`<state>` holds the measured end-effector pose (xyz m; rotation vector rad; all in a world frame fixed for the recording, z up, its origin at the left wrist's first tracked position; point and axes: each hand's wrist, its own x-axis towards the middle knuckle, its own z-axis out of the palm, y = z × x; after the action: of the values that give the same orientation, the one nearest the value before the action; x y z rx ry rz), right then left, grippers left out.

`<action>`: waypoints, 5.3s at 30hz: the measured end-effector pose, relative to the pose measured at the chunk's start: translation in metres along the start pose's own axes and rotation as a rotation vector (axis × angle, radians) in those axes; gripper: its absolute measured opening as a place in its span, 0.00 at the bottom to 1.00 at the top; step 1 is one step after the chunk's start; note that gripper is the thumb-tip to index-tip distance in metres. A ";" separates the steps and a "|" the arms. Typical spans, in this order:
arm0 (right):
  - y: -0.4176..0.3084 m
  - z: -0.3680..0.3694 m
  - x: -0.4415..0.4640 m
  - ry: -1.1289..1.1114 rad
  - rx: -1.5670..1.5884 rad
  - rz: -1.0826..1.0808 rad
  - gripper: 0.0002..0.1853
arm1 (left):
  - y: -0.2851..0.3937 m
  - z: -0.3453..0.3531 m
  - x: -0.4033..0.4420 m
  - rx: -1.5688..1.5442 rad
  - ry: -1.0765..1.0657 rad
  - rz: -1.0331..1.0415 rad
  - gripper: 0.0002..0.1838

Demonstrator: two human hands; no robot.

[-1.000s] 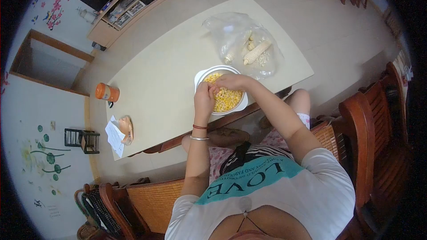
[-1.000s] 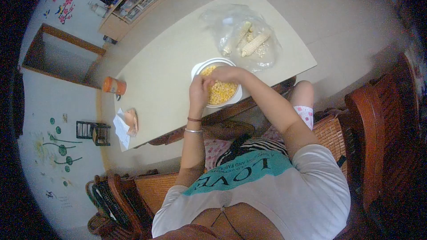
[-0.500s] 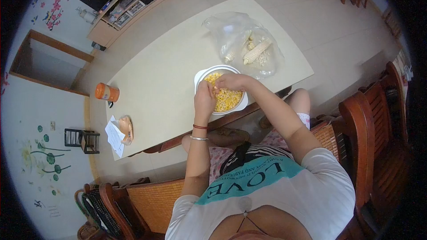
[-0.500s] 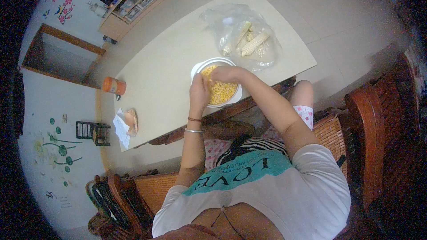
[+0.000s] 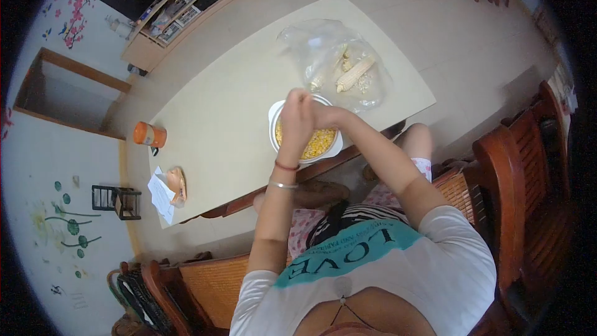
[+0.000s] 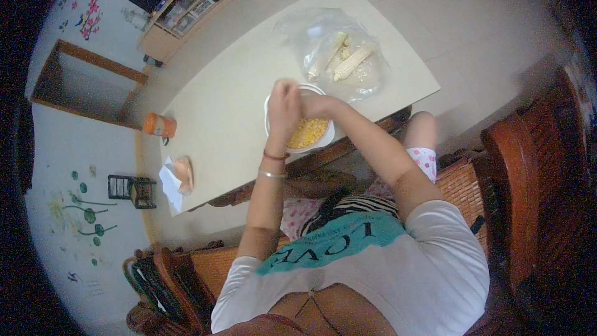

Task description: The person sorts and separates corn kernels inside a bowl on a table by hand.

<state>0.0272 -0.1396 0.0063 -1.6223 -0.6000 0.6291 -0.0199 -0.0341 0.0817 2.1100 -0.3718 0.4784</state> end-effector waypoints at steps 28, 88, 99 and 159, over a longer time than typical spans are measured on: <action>0.007 -0.007 0.018 -0.029 -0.297 0.283 0.19 | -0.061 -0.026 -0.053 0.304 -0.152 -0.061 0.05; 0.008 -0.017 0.018 -0.189 0.054 0.385 0.08 | -0.043 -0.019 -0.042 0.157 -0.407 0.258 0.06; 0.006 -0.019 0.021 -0.161 -0.141 0.436 0.08 | -0.047 -0.016 -0.048 0.107 -0.219 0.050 0.05; -0.011 -0.006 -0.005 0.156 -0.116 -0.042 0.05 | -0.053 -0.022 -0.038 -0.378 -0.080 -0.509 0.05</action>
<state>0.0274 -0.1453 0.0187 -1.7446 -0.5629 0.4391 -0.0344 0.0159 0.0368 1.7673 0.0390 0.0192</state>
